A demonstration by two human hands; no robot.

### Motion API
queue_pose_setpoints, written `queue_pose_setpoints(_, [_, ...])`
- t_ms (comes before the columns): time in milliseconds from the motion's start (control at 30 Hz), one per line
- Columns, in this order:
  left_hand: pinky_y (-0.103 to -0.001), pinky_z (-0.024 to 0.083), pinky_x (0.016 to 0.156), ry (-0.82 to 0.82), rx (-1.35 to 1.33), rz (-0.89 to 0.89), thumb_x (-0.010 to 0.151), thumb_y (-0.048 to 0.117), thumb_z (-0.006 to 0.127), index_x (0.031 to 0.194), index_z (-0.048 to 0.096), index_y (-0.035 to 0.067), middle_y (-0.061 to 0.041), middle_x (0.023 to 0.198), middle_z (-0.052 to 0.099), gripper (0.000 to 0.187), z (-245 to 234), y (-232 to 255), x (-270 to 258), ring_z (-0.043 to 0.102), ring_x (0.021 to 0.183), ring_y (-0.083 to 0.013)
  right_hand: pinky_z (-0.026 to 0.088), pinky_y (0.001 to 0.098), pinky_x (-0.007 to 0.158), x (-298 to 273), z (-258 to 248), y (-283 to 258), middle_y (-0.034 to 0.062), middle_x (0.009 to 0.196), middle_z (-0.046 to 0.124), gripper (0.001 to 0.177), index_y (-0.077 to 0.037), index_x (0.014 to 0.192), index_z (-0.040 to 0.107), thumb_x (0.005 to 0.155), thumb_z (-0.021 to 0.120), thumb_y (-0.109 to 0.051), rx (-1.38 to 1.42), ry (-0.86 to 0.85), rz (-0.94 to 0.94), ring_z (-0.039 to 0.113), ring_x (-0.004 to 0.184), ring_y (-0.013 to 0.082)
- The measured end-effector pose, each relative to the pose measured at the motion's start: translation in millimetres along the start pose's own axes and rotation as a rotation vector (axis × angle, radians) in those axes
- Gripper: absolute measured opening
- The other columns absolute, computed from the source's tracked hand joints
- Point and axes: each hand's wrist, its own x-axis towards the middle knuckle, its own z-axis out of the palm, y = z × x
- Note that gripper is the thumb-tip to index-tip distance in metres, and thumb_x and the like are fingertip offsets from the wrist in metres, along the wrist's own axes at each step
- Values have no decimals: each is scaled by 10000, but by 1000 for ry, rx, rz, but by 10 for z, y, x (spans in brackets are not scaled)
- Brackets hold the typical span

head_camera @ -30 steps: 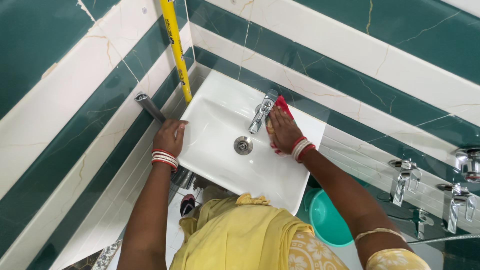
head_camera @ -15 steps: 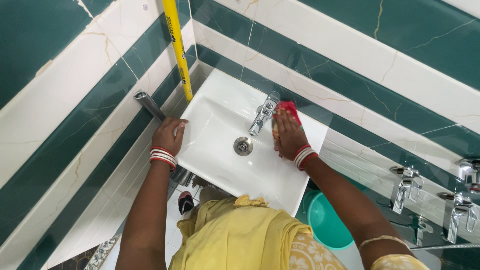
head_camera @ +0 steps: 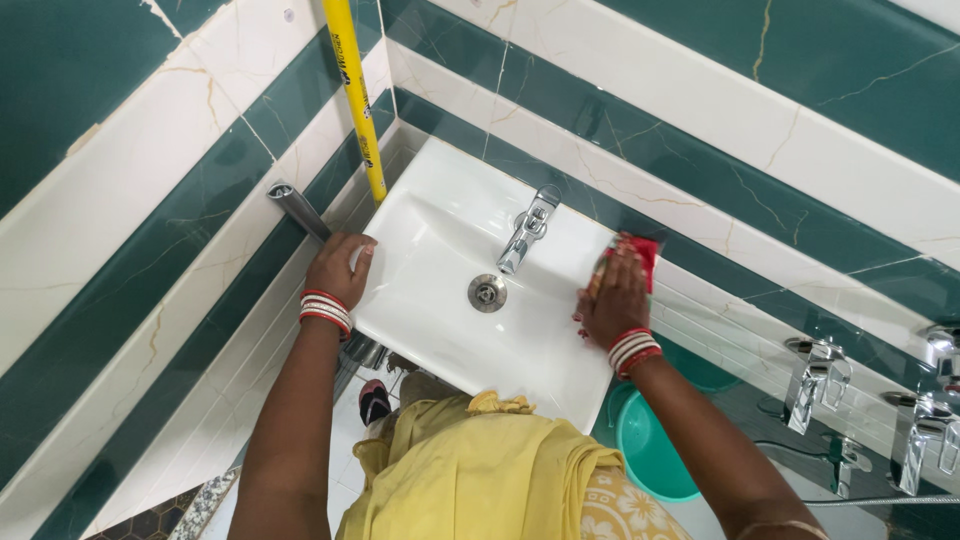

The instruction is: The person wipes the surface and basin of a bathroom sink with a cloth and then uses the cloth to scrub the handles and spouts of several wall-mounted faucets.

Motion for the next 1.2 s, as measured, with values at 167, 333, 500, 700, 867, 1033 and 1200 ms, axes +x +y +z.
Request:
queue_pose_setpoints(167, [-439, 537, 899, 41, 28, 63, 1021, 243, 607, 1091, 747, 146, -106, 1118, 687, 185, 10, -2, -2, 673, 1038, -336, 155, 483, 1255, 708, -67, -443, 319, 1629, 228, 884, 103, 1541, 236, 957, 541, -486, 83, -91, -284, 189, 1544, 413])
queue_pose_setpoints(333, [-448, 535, 881, 36, 46, 42, 1043, 233, 580, 1097, 764, 176, -100, 1094, 690, 200, 3, 28, -52, 675, 1017, -339, 149, 480, 1268, 749, -279, -192, 273, 1649, 211, 870, 28, 1587, 230, 955, 541, -481, 114, -150, -509, 168, 1547, 369])
queue_pose_setpoints(500, [-449, 542, 871, 38, 28, 5, 1027, 268, 592, 1100, 754, 182, -93, 1080, 688, 198, 20, 40, -50, 682, 1001, -336, 187, 488, 1258, -86, -160, 356, 284, 1649, 193, 911, 88, 1560, 175, 904, 607, -374, 113, -91, -225, 188, 1553, 395])
queue_pose_setpoints(700, [-473, 535, 861, 41, 86, 39, 1008, 299, 621, 1083, 728, 163, -105, 1100, 685, 188, 37, 57, -2, 672, 1005, -364, 177, 542, 1236, -261, 214, 376, 481, 1587, 13, 877, 238, 1504, 56, 956, 565, -219, 384, 9, 6, 66, 1500, 609])
queue_pose_setpoints(867, [-481, 534, 860, 18, 81, 51, 1042, 298, 597, 1112, 719, 170, -121, 1091, 670, 190, 76, 33, -39, 665, 995, -365, 148, 531, 1294, -208, 89, 305, 361, 1660, -2, 823, 128, 1588, 70, 998, 560, -172, 403, 81, 71, 48, 1561, 548])
queue_pose_setpoints(1033, [-497, 530, 840, 39, 186, 144, 1045, 304, 583, 1142, 700, 155, -129, 1071, 658, 213, 80, 13, -77, 660, 991, -374, 260, 476, 1237, -1341, 63, -208, 419, 1607, -211, 902, 103, 1555, -124, 950, 527, -53, 578, -24, -8, -8, 1540, 594])
queue_pose_setpoints(1200, [-506, 529, 851, 5, 201, 154, 1041, 307, 589, 1159, 689, 146, -152, 1081, 648, 224, 106, -56, -47, 650, 1008, -391, 278, 477, 1202, -1480, 207, -304, 415, 1597, -187, 969, 80, 1528, -206, 925, 541, -50, 615, -52, 165, 41, 1504, 595])
